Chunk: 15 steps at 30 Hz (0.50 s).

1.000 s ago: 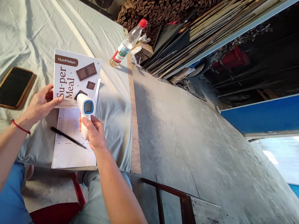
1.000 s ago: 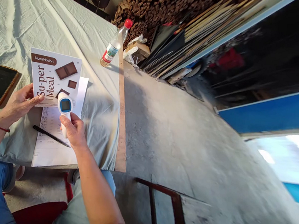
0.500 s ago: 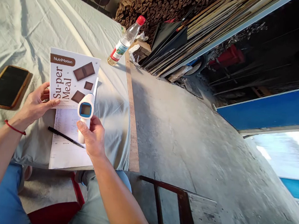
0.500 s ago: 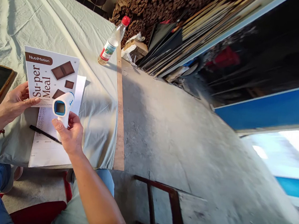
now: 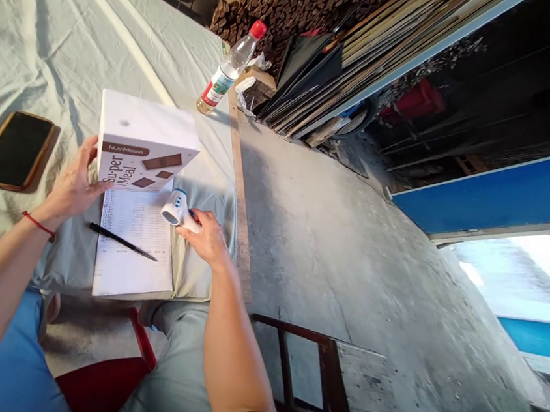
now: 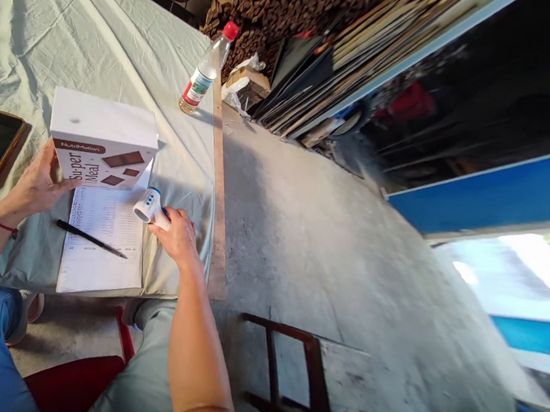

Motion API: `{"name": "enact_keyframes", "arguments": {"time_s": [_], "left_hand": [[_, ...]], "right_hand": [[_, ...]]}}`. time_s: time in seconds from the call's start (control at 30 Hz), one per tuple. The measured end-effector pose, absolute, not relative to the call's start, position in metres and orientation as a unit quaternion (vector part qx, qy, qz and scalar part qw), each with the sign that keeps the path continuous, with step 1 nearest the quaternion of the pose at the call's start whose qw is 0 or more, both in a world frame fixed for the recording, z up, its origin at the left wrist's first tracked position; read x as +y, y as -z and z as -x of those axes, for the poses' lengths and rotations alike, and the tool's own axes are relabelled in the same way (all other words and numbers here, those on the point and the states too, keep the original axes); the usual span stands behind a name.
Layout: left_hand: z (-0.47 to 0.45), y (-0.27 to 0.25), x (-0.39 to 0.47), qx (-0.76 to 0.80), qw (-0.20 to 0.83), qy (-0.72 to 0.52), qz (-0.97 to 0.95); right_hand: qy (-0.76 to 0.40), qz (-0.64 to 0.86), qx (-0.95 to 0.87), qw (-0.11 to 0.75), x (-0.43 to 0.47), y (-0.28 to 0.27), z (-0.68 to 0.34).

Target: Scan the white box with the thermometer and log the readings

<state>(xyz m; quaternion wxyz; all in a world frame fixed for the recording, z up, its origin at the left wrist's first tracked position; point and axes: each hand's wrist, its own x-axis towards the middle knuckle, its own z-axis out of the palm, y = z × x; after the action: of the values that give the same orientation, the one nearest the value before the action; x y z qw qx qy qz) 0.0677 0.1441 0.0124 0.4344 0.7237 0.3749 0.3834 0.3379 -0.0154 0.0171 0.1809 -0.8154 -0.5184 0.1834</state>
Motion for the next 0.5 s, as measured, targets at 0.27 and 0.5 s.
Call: {"name": "enact_keyframes", "arguments": {"time_s": [0.27, 0.5], "left_hand": [[-0.058, -0.009, 0.132, 0.475, 0.336, -0.317, -0.749], [-0.018, -0.004, 0.107, 0.400, 0.234, -0.328, -0.823]], "right_hand": [[-0.125, 0.694, -0.697, 0.131, -0.037, -0.025, -0.262], [-0.185, 0.717, -0.644, 0.195, -0.052, -0.010, -0.241]]}}
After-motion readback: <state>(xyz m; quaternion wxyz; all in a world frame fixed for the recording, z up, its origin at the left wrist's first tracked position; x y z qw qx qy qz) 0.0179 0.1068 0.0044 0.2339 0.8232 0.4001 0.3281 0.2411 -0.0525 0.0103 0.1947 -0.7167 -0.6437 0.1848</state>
